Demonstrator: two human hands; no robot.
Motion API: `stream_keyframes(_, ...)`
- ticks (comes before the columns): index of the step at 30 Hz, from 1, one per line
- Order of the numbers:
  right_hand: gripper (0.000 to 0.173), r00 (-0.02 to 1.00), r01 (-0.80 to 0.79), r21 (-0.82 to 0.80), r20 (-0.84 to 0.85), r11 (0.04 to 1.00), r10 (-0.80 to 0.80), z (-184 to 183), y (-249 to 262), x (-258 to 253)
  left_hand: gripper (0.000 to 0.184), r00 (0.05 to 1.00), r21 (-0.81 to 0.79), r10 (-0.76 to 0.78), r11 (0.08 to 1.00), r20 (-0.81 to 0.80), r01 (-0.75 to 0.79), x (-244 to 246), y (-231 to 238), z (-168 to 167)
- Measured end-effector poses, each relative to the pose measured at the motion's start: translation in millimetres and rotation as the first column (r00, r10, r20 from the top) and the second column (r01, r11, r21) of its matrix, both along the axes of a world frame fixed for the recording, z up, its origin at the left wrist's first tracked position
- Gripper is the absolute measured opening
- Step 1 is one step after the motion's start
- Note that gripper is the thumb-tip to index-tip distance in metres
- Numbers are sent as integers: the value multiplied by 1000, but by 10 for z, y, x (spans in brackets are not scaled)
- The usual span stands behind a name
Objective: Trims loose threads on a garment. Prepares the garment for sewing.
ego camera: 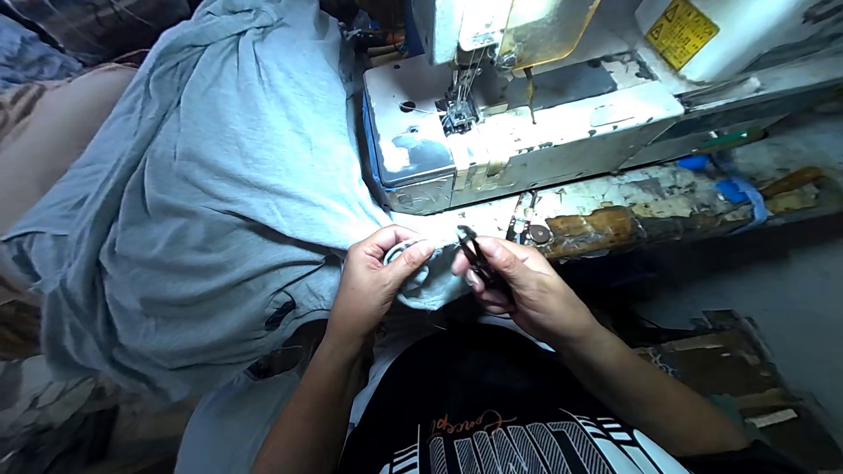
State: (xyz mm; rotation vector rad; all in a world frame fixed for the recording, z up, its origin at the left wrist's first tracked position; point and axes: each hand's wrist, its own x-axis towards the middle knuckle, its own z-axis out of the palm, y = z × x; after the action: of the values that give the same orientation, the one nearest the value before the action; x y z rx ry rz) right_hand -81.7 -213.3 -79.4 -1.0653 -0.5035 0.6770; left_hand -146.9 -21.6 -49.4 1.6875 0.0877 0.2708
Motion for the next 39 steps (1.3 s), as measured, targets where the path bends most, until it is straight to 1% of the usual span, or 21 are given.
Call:
stream_keyframes(1,32,996,-6,-73,93,997,13,-1,-31,-14,6,1000,-18,-2,1000,2,2,1,0,10)
stream_keyframes(2,32,981,28,-142,193,989,0,0,-48,-37,7,1000,-34,-3,999,1,3,4,-4,19)
stream_keyframes(3,30,952,95,-186,303,978,-35,-4,-57,-63,9,1000,-43,-4,999,0,4,10,-10,29)
stream_keyframes(5,29,882,207,-196,461,959,-96,-16,-54,-94,13,1000,-51,-7,999,0,7,20,-32,48)
stream_keyframes(7,30,849,244,-191,515,951,-115,-26,-36,-104,14,1000,-50,-20,999,4,20,25,-49,51)
stream_keyframes(20,30,847,259,-239,521,936,-101,-80,-28,-96,14,999,-20,-37,999,16,37,31,-81,28)
stream_keyframes(29,27,859,269,-233,496,935,-123,-74,-18,-74,13,998,18,-67,998,0,67,57,-87,24)
stream_keyframes(31,27,845,263,-185,519,947,-133,-82,-26,-67,13,997,12,-81,997,0,81,57,-92,38)
stream_keyframes(32,26,817,252,-94,554,963,-160,-102,-40,-71,13,996,17,-87,996,11,87,57,-94,47)
stream_keyframes(33,27,774,215,41,602,976,-196,-123,-64,-74,14,996,44,-87,995,20,86,59,-92,59)
stream_keyframes(34,27,730,137,172,649,976,-216,-123,-99,-77,14,998,99,-66,993,23,63,69,-84,65)
stream_keyframes(35,29,692,43,264,687,963,-219,-86,-147,-79,14,999,164,-35,986,17,32,88,-65,47)
stream_keyframes(36,29,662,-25,316,716,948,-221,-32,-186,-74,14,1000,195,-12,981,5,11,104,-48,9)
stream_keyframes(37,27,634,-27,322,738,946,-233,5,-203,-58,14,1000,192,-3,981,-7,5,111,-44,-24)
stream_keyframes(38,24,604,45,301,752,953,-266,5,-191,-36,13,1000,174,-8,985,-16,11,116,-50,-36)
stream_keyframes(39,16,563,169,265,765,949,-314,-24,-156,-7,13,999,147,-23,989,-25,27,118,-63,-28)
